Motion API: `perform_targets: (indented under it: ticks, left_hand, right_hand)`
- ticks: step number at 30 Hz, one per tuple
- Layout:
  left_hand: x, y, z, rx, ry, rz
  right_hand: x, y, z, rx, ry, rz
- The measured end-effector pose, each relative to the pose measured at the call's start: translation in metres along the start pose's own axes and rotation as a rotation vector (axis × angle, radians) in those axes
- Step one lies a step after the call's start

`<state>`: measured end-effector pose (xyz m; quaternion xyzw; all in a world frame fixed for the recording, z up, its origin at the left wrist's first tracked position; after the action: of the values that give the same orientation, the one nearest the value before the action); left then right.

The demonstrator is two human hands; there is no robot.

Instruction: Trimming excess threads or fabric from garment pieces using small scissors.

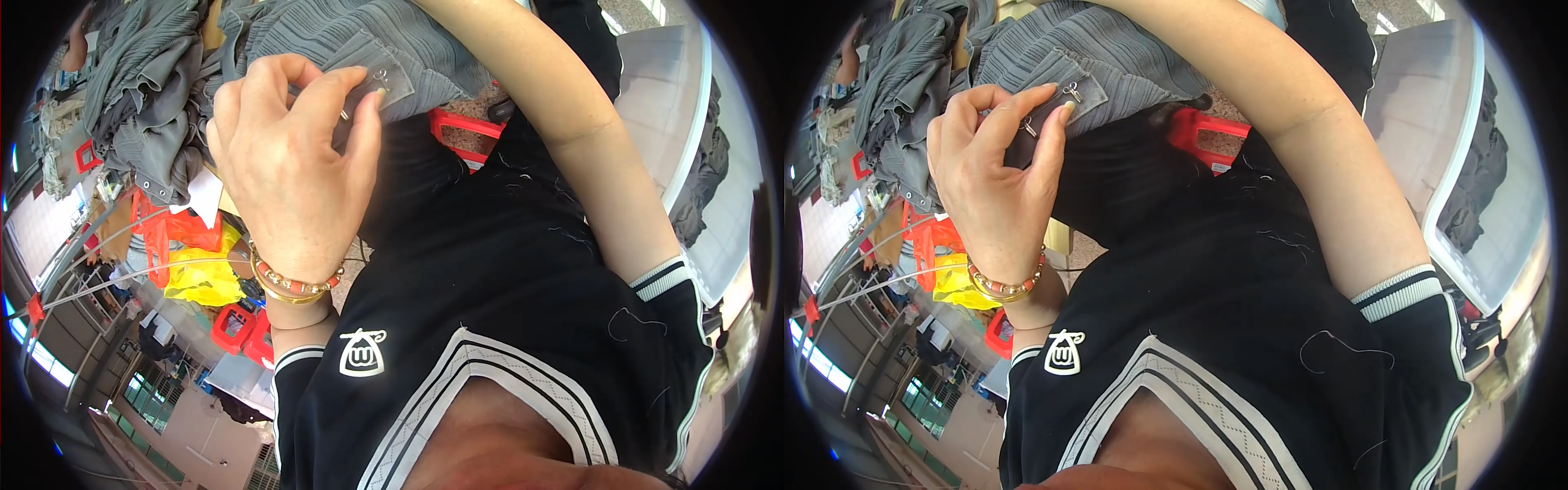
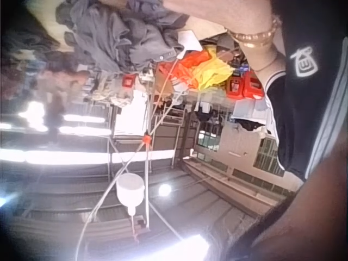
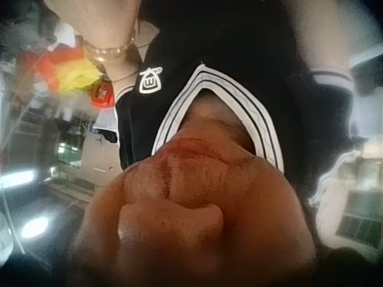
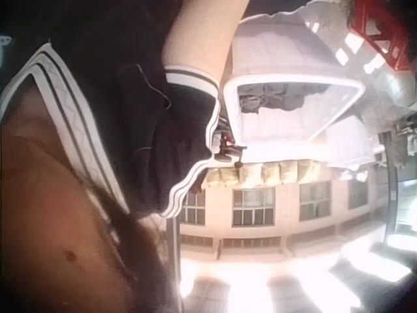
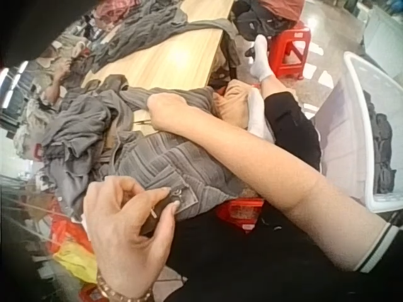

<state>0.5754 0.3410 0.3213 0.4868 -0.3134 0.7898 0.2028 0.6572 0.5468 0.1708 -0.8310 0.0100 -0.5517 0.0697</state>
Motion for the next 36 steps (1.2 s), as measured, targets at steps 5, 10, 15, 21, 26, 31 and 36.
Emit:
perform_targets:
  ticks: [5,10,15,21,26,31,36]
  left_hand:
    - [-0.003,0.004,-0.006,0.031,-0.031,-0.033]
    - [-0.004,0.0,0.002,-0.095,-0.021,-0.002]
    - [-0.002,-0.001,0.006,-0.166,-0.032,0.034]
    - [-0.002,0.002,-0.009,-0.067,0.096,0.085]
    - [0.005,0.001,-0.01,-0.014,0.177,0.017]
    - [0.002,0.003,-0.001,-0.079,0.103,-0.167]
    - [0.003,0.003,-0.001,-0.073,0.066,-0.128]
  right_hand:
    - [0.033,0.028,0.001,0.052,-0.186,0.13]
    - [0.072,0.072,0.059,-0.099,-0.927,0.351]
    - [0.097,0.142,0.076,-0.2,-1.335,0.161]
    - [0.079,0.198,0.073,-0.289,-1.391,-0.061]
    - [0.062,0.223,0.051,-0.409,-1.407,-0.177]
    - [0.041,0.234,0.029,-0.101,-1.28,-0.235]
    - [0.052,0.237,0.02,-0.067,-1.232,-0.133]
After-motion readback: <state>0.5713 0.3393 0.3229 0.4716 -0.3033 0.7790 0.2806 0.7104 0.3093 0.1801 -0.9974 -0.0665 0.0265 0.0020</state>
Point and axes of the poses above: each hand's wrist, its own y-axis away from the middle knuckle, its own x-axis out of the back of the hand, z = x × y, the point moved 9 cm from there along -y, towards the middle knuckle, and after that the axes turned 14 degrees about y, right-handed, at the moved point
